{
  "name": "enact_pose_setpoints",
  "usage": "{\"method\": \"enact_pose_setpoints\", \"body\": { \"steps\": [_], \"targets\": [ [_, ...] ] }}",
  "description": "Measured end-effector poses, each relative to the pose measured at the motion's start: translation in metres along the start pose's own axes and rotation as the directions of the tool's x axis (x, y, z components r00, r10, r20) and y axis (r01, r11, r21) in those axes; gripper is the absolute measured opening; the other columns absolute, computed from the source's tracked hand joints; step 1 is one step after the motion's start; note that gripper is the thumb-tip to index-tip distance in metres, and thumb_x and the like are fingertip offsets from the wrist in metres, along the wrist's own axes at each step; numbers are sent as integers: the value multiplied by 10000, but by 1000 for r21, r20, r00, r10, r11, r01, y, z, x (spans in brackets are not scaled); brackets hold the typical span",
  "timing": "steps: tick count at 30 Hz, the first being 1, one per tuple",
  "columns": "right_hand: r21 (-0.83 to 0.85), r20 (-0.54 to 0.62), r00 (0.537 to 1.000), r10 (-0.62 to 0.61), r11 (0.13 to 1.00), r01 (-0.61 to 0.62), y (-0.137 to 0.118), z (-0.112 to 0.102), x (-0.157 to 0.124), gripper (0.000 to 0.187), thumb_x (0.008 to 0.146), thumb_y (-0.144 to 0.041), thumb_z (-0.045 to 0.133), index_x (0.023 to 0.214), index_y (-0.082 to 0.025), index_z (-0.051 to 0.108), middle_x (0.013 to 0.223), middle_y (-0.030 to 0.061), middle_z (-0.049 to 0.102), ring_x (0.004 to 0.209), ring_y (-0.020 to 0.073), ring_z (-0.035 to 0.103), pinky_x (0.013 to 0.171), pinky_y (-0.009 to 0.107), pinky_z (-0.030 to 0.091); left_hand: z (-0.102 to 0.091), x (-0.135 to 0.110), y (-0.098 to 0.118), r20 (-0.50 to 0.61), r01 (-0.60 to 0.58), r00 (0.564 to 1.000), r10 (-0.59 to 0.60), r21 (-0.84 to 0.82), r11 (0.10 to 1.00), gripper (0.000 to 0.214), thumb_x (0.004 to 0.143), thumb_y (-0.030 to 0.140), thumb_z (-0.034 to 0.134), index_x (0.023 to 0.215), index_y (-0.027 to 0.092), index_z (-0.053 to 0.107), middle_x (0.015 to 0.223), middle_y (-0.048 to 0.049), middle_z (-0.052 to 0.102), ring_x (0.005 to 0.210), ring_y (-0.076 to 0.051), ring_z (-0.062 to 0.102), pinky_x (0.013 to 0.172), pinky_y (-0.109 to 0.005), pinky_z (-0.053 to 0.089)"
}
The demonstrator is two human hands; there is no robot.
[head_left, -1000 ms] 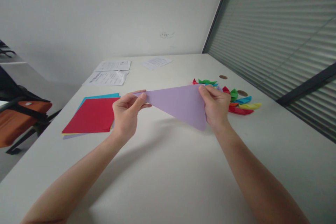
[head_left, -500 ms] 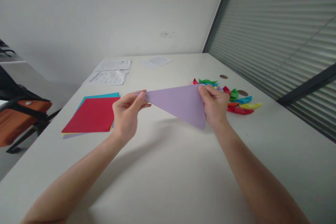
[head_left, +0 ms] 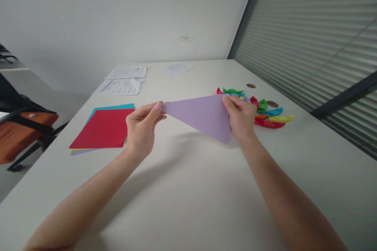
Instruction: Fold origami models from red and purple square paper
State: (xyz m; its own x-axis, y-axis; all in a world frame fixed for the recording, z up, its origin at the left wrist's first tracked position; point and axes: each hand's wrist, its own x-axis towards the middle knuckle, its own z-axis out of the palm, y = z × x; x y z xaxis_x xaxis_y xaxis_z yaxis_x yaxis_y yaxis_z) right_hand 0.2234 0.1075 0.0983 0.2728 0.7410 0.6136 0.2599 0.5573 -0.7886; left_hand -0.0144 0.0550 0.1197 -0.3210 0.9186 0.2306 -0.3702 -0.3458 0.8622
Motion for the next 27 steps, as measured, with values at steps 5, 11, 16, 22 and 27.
{"method": "enact_pose_setpoints", "body": {
  "steps": [5,11,16,22,27],
  "targets": [
    [12,-1,1000,5,1000,-5,2,0,1,324,786,-415,688,587,-183,581,609,-38,406,595,99,373,570,252,336,1,0,1,-7,7,1000,-7,-10,1000,169,620,328,844,680,213,737,796,-12,744,666,-107,679,623,-219,549],
    [-40,-9,1000,23,999,-23,2,-3,3,354,779,-456,673,576,-185,568,595,-36,401,583,101,368,551,250,322,0,0,3,33,13,999,-13,-4,1000,163,655,342,827,723,226,735,843,-17,757,749,-138,709,618,-223,522],
    [-44,-9,1000,23,999,-23,4,-4,4,336,781,-446,672,586,-187,583,598,-36,412,585,101,380,552,248,326,0,0,2,-3,-29,1000,29,23,999,174,650,333,831,716,206,731,819,-29,754,728,-142,704,604,-223,515],
    [-39,-4,1000,-13,999,13,1,-2,2,309,801,-389,666,586,-185,578,603,-39,408,587,98,379,562,251,327,2,-3,1,26,-54,998,54,11,998,238,653,309,832,855,229,736,815,-15,739,741,-141,695,645,-246,544],
    [-47,-1,1000,-31,998,31,-2,-2,2,337,801,-409,663,572,-189,551,592,-41,382,581,100,365,563,257,325,1,-3,0,35,1,999,-2,14,1000,182,645,279,835,774,216,723,784,-2,723,755,-137,688,691,-264,547]
  ]
}}
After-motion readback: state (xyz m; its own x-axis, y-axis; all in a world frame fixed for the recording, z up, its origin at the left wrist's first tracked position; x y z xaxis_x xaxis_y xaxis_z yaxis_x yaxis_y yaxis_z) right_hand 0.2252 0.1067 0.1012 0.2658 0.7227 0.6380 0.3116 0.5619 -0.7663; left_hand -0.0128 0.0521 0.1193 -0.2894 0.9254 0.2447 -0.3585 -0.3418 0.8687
